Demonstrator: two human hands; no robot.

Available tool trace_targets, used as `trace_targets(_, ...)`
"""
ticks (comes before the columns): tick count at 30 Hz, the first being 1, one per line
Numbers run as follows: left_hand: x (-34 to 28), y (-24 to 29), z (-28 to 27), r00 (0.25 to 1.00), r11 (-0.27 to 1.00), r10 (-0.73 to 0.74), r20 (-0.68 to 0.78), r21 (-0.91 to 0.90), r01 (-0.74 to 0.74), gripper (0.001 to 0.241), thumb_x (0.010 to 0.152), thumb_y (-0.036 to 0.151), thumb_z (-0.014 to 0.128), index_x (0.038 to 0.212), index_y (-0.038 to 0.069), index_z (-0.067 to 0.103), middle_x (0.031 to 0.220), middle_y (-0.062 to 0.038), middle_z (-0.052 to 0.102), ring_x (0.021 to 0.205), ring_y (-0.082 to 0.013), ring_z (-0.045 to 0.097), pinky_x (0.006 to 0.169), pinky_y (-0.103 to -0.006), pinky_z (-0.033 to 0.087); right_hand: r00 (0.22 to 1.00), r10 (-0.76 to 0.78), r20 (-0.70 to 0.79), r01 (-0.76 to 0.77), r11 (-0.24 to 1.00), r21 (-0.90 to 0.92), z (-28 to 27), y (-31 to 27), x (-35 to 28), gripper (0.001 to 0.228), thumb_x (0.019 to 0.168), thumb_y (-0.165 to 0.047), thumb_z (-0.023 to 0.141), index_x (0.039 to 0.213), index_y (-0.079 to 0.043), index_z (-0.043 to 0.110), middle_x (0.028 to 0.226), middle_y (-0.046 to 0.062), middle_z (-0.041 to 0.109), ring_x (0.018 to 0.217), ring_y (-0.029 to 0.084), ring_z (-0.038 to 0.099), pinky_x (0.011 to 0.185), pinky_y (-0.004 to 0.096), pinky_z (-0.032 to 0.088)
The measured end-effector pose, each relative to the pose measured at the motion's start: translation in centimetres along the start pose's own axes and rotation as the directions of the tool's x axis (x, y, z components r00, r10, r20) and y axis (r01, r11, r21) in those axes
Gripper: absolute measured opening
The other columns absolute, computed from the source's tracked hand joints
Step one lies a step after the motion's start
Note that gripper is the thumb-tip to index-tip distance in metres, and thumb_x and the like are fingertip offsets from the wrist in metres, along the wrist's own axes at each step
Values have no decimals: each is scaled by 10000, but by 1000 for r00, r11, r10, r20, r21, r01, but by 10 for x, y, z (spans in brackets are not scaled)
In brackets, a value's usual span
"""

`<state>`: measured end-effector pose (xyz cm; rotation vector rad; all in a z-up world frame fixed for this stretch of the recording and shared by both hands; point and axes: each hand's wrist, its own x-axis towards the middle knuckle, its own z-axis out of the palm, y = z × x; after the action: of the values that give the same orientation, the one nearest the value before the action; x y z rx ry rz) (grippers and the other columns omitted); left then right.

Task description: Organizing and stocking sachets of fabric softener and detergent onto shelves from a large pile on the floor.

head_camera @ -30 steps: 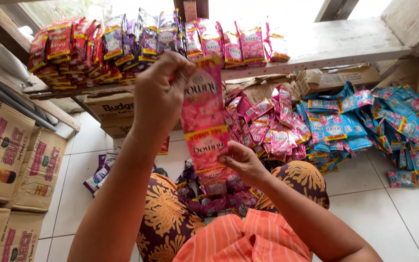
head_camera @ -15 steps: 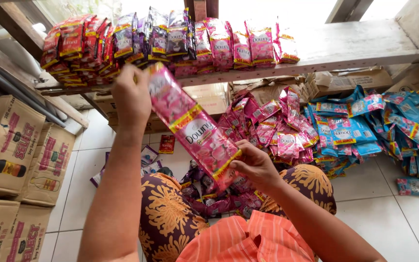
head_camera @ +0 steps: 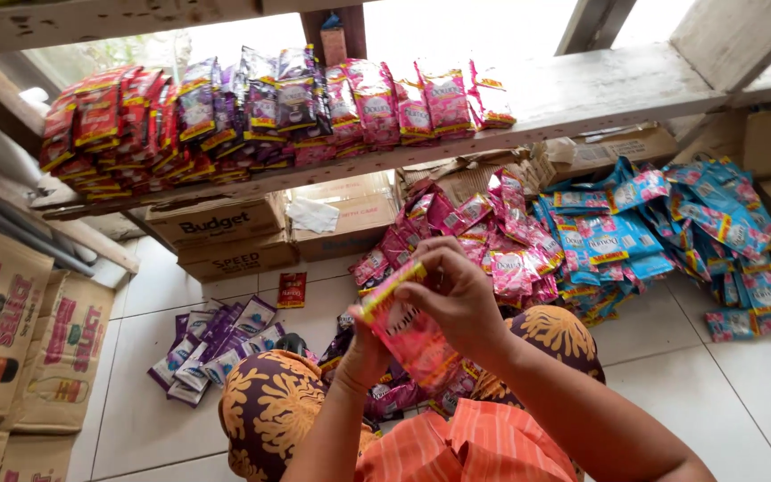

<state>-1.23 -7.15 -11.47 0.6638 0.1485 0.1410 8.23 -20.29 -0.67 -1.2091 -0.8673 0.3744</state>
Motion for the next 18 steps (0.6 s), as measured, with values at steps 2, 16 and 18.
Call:
trace_targets(2,-5,-15,-4,966,988,-43,254,-131,79,1054,668,791,687,1458,128,471,1410,-37,624,1279,-177,620,1085,-366,503,990,28,-138,-31,999,-16,0,1,6,184,894,-5,780,1010,-6,637,1169,25,530,992,73,577,834,218,515)
trace_targets(16,-2,20,7,976,990,67,-208,-105,-90,366,899,166,609,1247,64,655,1159,-156,722,986,-263,722,861,-453,608,991,127,-43,-109,576,-810,-73,66,32,506,1042,-478,550,1102,9,674,1052,166,633,998,321,651,867,444,530)
trace_targets(18,-1,37,9,981,975,110,-161,-175,-138,371,907,177,574,1260,88,647,1181,-185,725,997,-261,726,851,-463,615,951,293,-96,-260,595,-761,-103,125,-6,589,1119,-513,437,1081,35,651,988,189,635,989,328,666,894,457,540)
